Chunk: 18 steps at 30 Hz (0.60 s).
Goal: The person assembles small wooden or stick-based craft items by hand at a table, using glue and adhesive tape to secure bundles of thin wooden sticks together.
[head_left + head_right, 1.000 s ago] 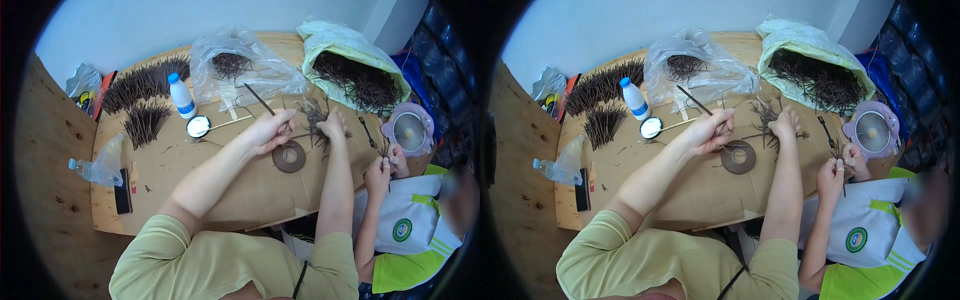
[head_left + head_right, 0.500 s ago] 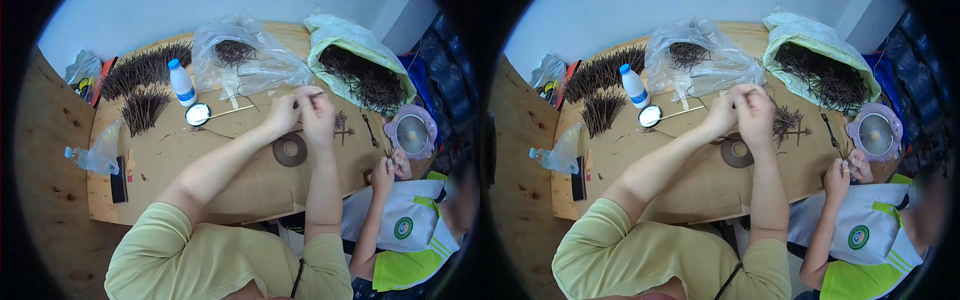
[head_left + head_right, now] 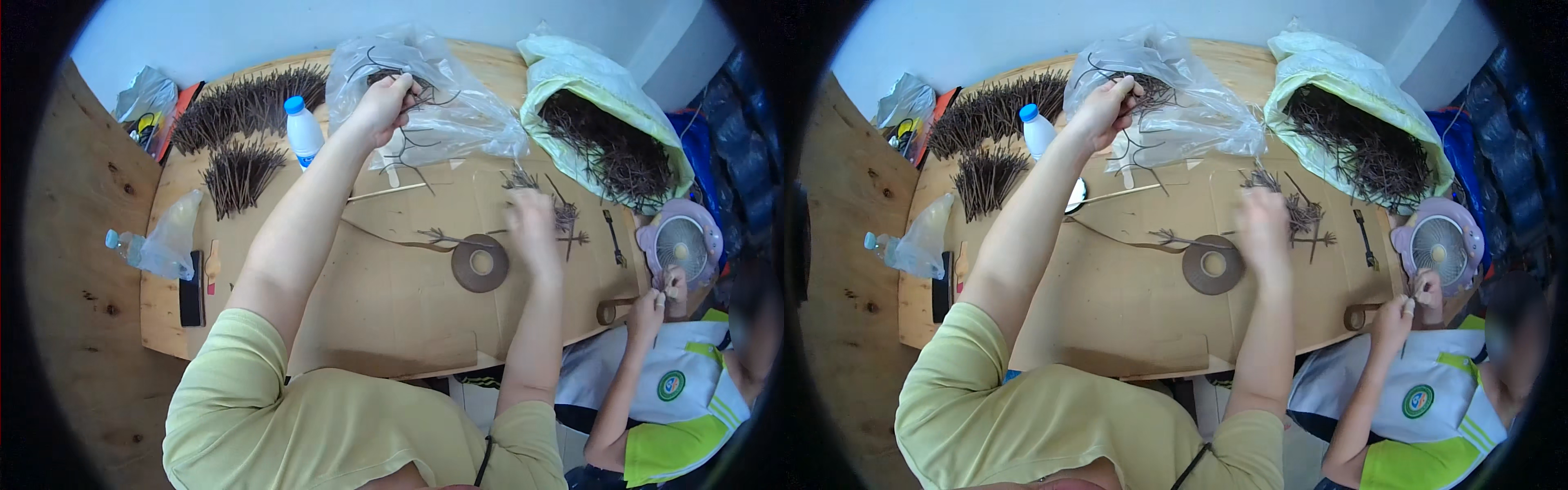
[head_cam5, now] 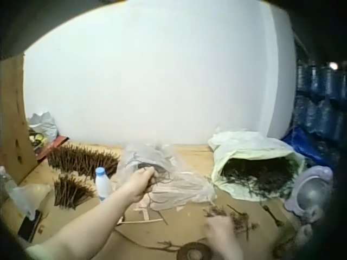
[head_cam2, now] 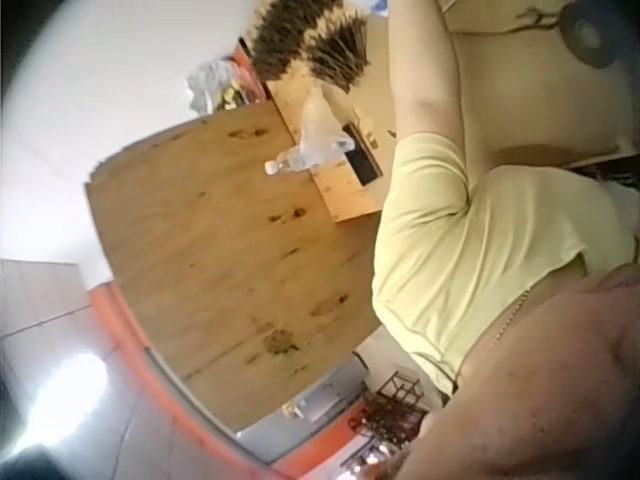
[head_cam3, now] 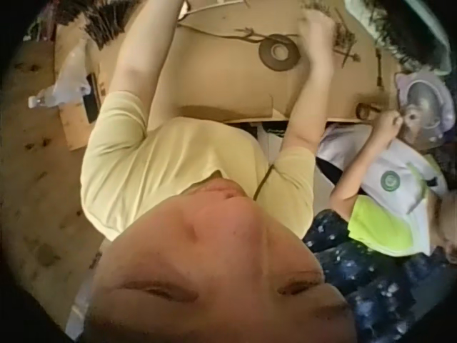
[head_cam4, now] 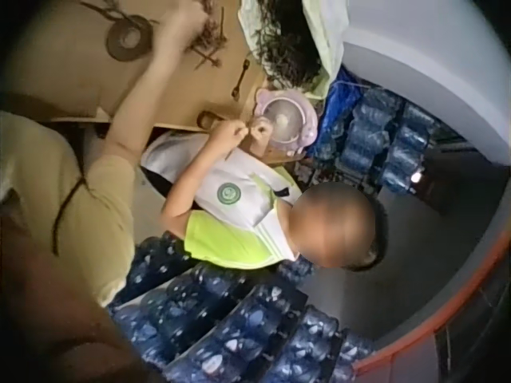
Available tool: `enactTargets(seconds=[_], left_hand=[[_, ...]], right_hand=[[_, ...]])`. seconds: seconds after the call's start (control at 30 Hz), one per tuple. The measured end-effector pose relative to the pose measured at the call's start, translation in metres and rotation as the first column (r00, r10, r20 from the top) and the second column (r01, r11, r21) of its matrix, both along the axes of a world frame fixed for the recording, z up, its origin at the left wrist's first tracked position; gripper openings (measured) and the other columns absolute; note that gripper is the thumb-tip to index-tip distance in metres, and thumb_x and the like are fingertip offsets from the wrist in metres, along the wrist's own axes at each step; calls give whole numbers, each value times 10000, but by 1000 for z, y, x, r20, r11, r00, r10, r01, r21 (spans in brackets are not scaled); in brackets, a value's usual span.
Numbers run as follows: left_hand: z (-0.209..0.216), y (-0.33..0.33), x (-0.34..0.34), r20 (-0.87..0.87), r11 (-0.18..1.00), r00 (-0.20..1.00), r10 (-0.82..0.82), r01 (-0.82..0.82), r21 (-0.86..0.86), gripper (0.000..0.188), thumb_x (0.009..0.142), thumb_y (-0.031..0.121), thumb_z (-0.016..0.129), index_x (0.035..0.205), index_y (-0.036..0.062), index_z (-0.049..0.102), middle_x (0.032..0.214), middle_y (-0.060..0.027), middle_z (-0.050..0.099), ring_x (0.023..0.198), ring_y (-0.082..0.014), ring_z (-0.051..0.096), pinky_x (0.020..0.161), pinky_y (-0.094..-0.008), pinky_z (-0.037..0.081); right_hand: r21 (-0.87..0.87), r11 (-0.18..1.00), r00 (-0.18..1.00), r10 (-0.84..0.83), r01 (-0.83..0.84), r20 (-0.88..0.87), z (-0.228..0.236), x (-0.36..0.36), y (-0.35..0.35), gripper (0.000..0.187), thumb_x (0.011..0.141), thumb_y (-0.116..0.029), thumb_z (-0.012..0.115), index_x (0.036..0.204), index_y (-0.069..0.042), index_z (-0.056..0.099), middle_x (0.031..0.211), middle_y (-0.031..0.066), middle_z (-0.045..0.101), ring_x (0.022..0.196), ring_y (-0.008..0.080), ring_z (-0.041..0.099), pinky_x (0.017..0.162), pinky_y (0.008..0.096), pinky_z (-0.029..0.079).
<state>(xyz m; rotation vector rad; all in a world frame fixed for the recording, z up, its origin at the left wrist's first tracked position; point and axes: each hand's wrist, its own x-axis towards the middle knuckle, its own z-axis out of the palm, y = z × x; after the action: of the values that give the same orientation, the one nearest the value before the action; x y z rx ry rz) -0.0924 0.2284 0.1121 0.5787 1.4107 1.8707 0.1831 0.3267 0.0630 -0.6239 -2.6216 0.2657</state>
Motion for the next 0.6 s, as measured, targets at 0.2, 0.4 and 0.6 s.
enactTargets(seconds=[0.2, 0.4, 0.6], left_hand=[[-18, 20, -25, -306, 946, 949, -78, -27, -323, 154, 871, 190, 488, 791, 72, 548, 652, 17, 461, 515, -66, 375, 422, -206, 286], [-56, 59, -81, 500, 914, 827, -257, 377, -153, 115, 875, 83, 482, 842, -13, 537, 683, -48, 495, 553, -89, 445, 414, -196, 332], [-123, 130, -175, 483, 986, 860, 162, -127, -105, 84, 811, 60, 538, 864, 4, 504, 807, -93, 521, 676, -157, 484, 521, -257, 389]], right_hand=[[-244, 941, 962, 260, -233, 83, -39, -46, -34, 115, 751, -123, 598, 754, -14, 561, 829, 126, 536, 865, 298, 487, 789, 380, 387], [-23, 977, 966, -207, 212, 153, 18, -28, 20, 236, 735, -145, 627, 935, -22, 601, 999, 153, 543, 948, 320, 508, 830, 408, 400], [-279, 956, 886, -204, 89, -417, -28, -116, 80, 613, 697, -212, 681, 1195, 18, 408, 1080, 226, 501, 1025, 339, 477, 883, 400, 379]])
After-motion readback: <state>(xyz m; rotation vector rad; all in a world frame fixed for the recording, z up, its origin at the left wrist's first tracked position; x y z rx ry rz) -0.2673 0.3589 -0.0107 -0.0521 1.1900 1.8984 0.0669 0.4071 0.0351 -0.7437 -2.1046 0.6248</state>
